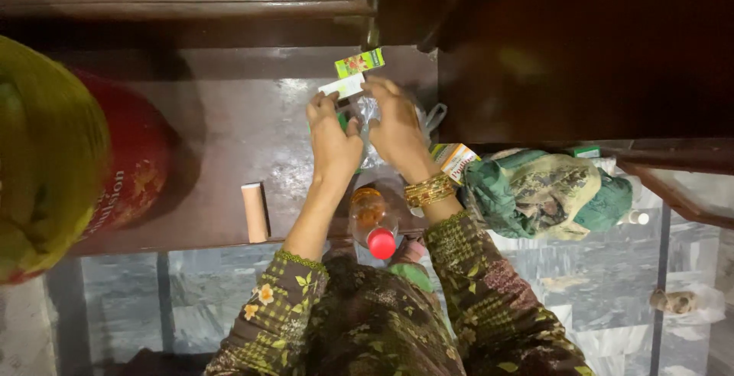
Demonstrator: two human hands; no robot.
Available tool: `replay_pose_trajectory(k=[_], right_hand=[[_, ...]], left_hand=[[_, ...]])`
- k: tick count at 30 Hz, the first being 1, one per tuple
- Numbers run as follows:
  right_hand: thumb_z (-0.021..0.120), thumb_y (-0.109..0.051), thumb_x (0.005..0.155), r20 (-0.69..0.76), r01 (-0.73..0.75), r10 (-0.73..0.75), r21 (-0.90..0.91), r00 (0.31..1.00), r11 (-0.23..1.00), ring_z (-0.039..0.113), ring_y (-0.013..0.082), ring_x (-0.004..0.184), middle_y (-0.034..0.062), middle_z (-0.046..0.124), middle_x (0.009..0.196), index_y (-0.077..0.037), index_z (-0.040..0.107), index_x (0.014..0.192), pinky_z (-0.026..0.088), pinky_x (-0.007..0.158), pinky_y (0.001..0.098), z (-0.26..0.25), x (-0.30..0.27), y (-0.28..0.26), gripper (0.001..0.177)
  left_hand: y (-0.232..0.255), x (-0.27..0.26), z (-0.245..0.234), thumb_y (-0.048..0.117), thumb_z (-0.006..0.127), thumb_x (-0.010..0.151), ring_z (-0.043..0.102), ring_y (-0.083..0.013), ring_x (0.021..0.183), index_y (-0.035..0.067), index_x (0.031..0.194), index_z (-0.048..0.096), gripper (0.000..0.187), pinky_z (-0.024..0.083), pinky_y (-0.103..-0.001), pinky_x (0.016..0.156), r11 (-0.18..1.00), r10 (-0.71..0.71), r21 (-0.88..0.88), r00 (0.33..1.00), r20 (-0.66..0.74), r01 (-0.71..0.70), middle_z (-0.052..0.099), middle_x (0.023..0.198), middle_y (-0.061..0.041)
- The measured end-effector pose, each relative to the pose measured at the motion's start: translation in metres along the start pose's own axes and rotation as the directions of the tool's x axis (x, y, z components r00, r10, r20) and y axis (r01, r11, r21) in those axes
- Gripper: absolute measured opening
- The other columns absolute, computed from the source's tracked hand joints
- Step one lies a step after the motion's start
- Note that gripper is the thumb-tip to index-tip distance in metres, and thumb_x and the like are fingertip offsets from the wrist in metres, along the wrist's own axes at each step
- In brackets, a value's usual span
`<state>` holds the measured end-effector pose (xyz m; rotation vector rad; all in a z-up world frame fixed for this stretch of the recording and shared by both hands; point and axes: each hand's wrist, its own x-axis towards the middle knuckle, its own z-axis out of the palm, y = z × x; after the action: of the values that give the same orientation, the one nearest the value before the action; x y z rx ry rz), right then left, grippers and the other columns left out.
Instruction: The person organizes various medicine boxes and bottles on a shelf, handling items individually to arrange them within the cabinet.
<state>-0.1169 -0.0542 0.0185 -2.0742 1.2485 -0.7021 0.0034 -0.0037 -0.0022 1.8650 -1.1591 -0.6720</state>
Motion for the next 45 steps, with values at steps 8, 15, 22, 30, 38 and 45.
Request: replay_pose_trajectory(k=[8, 15, 22, 30, 38, 45], right_hand=[[0.054, 0.009, 0.079, 0.070, -0.199, 0.194, 0.071, 0.979, 0.977, 0.054, 0.0391, 0.131, 0.0268, 0.051, 0.147, 0.007, 0.050, 0.143, 0.047, 0.108, 0.0389, 0.032, 0.010, 0.024, 0.064], [0.063, 0.006, 0.076, 0.182, -0.221, 0.216, 0.006, 0.959, 0.975, 0.054, 0.0404, 0.131, 0.0280, 0.054, 0.142, 0.010, 0.047, 0.142, 0.043, 0.109, 0.0404, 0.033, 0.014, 0.026, 0.068], [0.062, 0.011, 0.077, 0.198, -0.296, 0.277, 0.075, 0.940, 0.952, 0.067, 0.0292, 0.111, 0.0195, 0.064, 0.129, 0.002, 0.052, 0.143, 0.054, 0.095, 0.0365, 0.035, 0.019, 0.032, 0.067], [0.066, 0.011, 0.082, -0.084, -0.212, 0.257, 0.353, 0.963, 0.911, 0.065, 0.0201, 0.108, 0.0108, 0.056, 0.126, -0.003, 0.059, 0.139, 0.058, 0.087, 0.0307, 0.004, -0.005, 0.021, 0.059], [0.069, 0.005, 0.091, -0.186, -0.113, 0.332, 0.699, 0.925, 0.706, 0.063, 0.0128, 0.097, 0.0113, 0.059, 0.121, 0.001, 0.056, 0.135, 0.057, 0.084, 0.0248, -0.068, -0.047, -0.064, 0.046], [0.080, 0.002, 0.085, -0.301, -0.046, 0.316, 0.655, 0.900, 0.754, 0.066, 0.0090, 0.084, 0.0081, 0.070, 0.103, 0.001, 0.054, 0.119, 0.055, 0.073, 0.0220, -0.130, -0.082, -0.101, 0.043]], left_hand=[[-0.032, 0.007, 0.021, -0.003, 0.066, 0.083, 0.035, -0.0496, 0.143, -0.019, 0.146, 0.031, 0.073, 0.028, -0.044, 0.121, 0.993, -0.114, -0.012, 0.992, 0.057, 0.115, 0.034, 0.153, -0.039], [-0.046, 0.010, 0.034, -0.001, 0.066, 0.082, 0.034, -0.0461, 0.147, -0.018, 0.148, 0.030, 0.077, 0.028, -0.040, 0.123, 0.986, -0.157, -0.039, 0.986, 0.059, 0.160, 0.035, 0.154, -0.038], [-0.041, 0.007, 0.034, -0.004, 0.067, 0.081, 0.046, -0.0456, 0.139, -0.018, 0.144, 0.036, 0.072, 0.036, -0.043, 0.117, 0.990, -0.125, -0.071, 0.992, -0.005, 0.124, 0.046, 0.146, -0.036], [0.023, -0.005, -0.013, -0.003, 0.070, 0.082, 0.059, -0.0392, 0.120, -0.006, 0.150, 0.037, 0.076, 0.048, -0.042, 0.104, 0.978, -0.088, -0.196, 0.995, -0.050, 0.077, 0.048, 0.133, -0.026], [0.138, -0.044, -0.073, -0.005, 0.078, 0.075, 0.048, -0.0387, 0.105, 0.001, 0.130, 0.059, 0.058, 0.042, -0.046, 0.096, 0.968, 0.242, 0.076, 0.969, -0.054, -0.238, 0.046, 0.110, -0.022], [0.213, -0.093, -0.094, -0.011, 0.071, 0.075, 0.051, -0.0452, 0.116, -0.001, 0.116, 0.063, 0.043, 0.044, -0.050, 0.097, 0.861, 0.498, 0.142, 0.865, -0.055, -0.487, 0.050, 0.124, -0.028]])
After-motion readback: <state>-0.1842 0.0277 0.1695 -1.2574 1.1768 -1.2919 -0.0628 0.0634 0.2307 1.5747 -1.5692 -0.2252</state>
